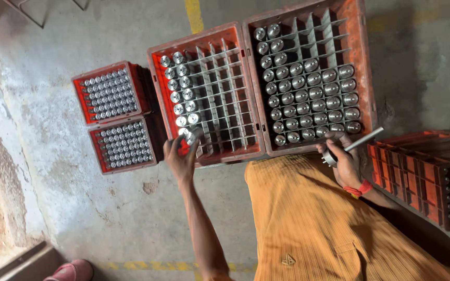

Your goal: The person picks metal cup-shaped components from divider trays and places them into a handheld tool, pressing them one at a time, then arranges the finished parts into the tray compartments. The person occasionally lifts and repositions a full tray of parts on the floor.

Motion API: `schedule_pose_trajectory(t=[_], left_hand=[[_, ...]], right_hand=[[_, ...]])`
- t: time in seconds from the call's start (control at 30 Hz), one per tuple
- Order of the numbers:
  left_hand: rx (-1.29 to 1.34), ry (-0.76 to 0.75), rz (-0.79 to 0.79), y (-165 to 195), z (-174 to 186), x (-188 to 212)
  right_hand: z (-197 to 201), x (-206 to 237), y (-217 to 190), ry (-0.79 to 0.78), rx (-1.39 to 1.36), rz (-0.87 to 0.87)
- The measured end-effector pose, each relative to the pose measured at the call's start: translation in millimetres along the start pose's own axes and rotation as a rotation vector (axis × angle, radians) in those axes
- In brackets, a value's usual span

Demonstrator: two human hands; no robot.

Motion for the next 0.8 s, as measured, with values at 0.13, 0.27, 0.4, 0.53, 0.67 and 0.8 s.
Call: schedule_pose_trajectory(t=[0.13, 0.27, 0.4, 0.53, 0.67, 0.8], left_hand=[[0.656, 0.252, -0.144, 32, 19, 31], [1.412, -0.044, 0.754, 41, -150, 59], [0.954, -0.357, 0.453, 137, -191, 92], [0.619, -0.513, 0.163, 215, -178, 111], [0.528, -0.787, 0.280, 242, -191, 128], [0.455, -0.906, 0.203, 251, -211, 136]], right_hand=[[10, 0, 9, 0.013, 0.043, -0.012], [-8, -7, 9, -0.050, 0.009, -0.022], [-34, -10, -13, -0.033, -0.003, -0.064], [-61, -14, -53, -0.095, -0.050, -0.008], [-69, -12, -70, -0.089, -0.060, 0.004], [-68, -3, -83, -0.232, 0.121, 0.187]])
Point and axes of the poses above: each hand's wrist, its own x-axis away from the middle knuckle, its own z-axis out of the back of the hand, y = z × x, the point moved 9 cm from there along -x, towards the middle knuckle, and after that the axes turned 4 degrees about x, right-handed, at the moved point
